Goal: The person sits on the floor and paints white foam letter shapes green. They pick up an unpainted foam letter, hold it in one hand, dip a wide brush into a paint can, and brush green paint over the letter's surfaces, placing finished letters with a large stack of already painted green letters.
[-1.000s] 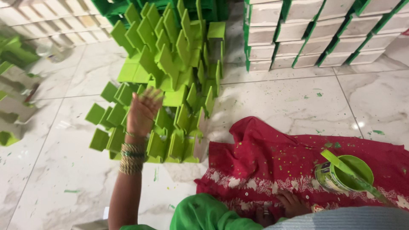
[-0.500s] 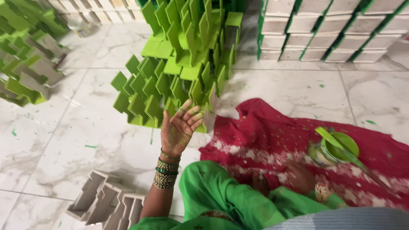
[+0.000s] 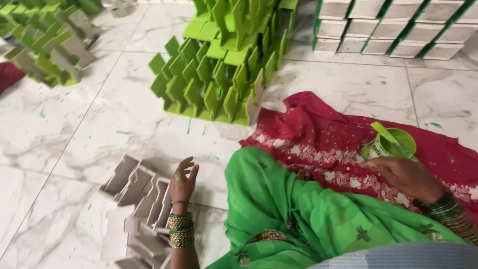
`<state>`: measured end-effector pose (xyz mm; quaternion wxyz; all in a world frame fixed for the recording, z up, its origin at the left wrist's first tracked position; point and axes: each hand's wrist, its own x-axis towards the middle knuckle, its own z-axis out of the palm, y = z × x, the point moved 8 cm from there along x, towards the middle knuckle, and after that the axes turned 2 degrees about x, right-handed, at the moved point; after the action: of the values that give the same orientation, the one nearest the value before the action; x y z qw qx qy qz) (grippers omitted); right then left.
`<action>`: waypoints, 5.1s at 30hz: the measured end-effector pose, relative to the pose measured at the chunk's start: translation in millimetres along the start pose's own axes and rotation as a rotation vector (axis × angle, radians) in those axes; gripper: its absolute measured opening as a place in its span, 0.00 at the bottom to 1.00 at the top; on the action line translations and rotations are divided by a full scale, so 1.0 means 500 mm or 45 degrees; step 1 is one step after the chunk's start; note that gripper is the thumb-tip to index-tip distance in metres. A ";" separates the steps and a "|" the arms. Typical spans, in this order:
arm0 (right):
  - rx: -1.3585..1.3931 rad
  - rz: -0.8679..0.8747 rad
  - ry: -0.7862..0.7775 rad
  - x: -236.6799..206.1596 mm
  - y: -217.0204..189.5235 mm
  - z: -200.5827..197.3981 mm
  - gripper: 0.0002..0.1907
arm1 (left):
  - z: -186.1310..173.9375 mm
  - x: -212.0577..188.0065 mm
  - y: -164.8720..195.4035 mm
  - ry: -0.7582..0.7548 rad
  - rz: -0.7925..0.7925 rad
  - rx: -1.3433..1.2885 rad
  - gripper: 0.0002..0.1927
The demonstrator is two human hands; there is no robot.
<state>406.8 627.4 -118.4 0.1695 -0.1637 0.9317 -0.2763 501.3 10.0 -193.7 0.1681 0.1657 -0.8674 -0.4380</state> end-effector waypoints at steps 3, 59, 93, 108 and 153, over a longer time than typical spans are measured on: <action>-0.424 0.094 -0.248 0.004 -0.067 -0.024 0.24 | -0.082 -0.070 -0.048 0.134 -0.067 0.316 0.23; -0.262 -0.614 -0.216 0.156 -0.280 0.370 0.30 | -0.077 -0.314 -0.168 0.911 -0.482 -1.122 0.39; -0.455 0.218 0.190 0.056 0.128 0.317 0.32 | 0.557 -0.160 0.239 -0.526 0.809 0.985 0.30; -0.555 0.338 -0.452 0.052 0.212 0.459 0.22 | 0.530 -0.194 0.174 -0.453 0.746 0.972 0.31; -0.154 0.140 -0.697 0.136 0.188 0.532 0.25 | 0.155 -0.063 0.291 0.300 0.555 0.699 0.20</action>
<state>434.7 552.7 -397.5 0.4193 -0.1912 0.8736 -0.1561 474.9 160.0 -123.1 0.3055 0.0654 -0.9422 -0.1208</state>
